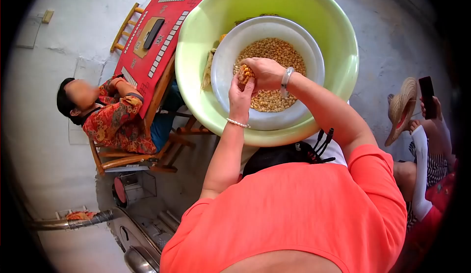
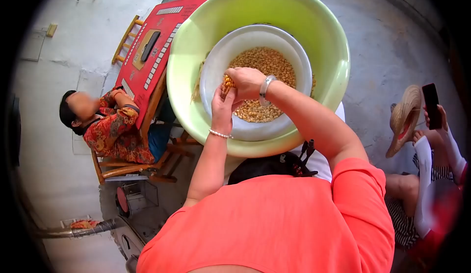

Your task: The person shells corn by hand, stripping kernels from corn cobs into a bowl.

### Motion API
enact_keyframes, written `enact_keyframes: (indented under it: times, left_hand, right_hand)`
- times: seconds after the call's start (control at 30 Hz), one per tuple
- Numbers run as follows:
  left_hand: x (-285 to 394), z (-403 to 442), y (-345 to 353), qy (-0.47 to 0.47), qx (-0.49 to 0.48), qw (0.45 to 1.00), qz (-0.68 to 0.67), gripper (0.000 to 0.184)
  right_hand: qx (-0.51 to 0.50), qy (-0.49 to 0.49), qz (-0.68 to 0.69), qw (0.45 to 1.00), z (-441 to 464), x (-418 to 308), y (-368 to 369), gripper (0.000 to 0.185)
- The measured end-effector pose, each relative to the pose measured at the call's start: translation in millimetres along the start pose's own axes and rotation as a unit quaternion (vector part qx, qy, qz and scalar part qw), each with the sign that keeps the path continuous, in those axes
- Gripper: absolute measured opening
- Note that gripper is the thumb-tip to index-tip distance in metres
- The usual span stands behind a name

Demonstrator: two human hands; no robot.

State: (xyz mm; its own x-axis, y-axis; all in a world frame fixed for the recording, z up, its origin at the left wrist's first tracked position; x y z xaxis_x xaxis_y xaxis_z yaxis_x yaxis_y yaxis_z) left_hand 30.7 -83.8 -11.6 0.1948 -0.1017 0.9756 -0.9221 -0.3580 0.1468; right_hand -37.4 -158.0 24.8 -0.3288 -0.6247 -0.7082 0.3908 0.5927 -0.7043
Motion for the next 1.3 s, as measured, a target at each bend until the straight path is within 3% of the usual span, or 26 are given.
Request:
enact_keyframes:
  times: [0.07,0.17,0.2,0.3,0.53,0.67,1.07,1.3]
  left_hand:
    - [5,3,-4,0.065,0.008,0.997,0.033,0.056]
    - [31,5,-13,0.144,0.057,0.985,0.07,0.052]
    - [38,3,-15,0.149,0.07,0.985,0.049,0.05]
    - [36,-6,-15,0.142,0.073,0.987,-0.009,0.051]
    - [37,-5,-14,0.169,0.075,0.983,-0.009,0.042]
    - [37,-8,-25,0.182,0.126,0.975,-0.008,0.026]
    - [31,-3,-32,0.172,0.124,0.975,-0.067,0.022]
    - [33,-8,-36,0.218,0.16,0.963,-0.01,0.019]
  right_hand:
    - [0.084,-0.077,0.011,0.993,-2,-5,-7,0.089]
    - [0.102,-0.107,0.089,0.985,0,-20,-24,0.093]
    - [0.076,-0.082,0.125,0.986,2,-21,-24,0.094]
    - [0.058,-0.048,0.062,0.995,-6,-22,-21,0.095]
    - [0.043,0.004,-0.024,0.999,-10,-16,-24,0.052]
    - [0.052,0.029,-0.038,0.998,-10,-10,-22,0.061]
    - [0.038,0.009,-0.045,0.998,-13,-19,-20,0.048]
    - [0.025,0.019,-0.042,0.999,-14,-18,-16,0.048]
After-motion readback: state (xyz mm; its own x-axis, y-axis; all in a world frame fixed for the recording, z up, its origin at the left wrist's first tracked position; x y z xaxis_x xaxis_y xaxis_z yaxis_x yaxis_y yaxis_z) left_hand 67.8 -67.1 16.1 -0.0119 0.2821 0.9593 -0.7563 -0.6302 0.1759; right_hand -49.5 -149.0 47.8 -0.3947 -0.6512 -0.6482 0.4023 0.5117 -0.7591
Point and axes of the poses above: each hand's wrist, its own z-axis towards the middle knuckle, its own y-axis out of the palm, x = y × z, the point moved 9 cm from there along z, towards the middle knuckle, and after that the axes turned 2 degrees about -y, right-handed, at the moved point
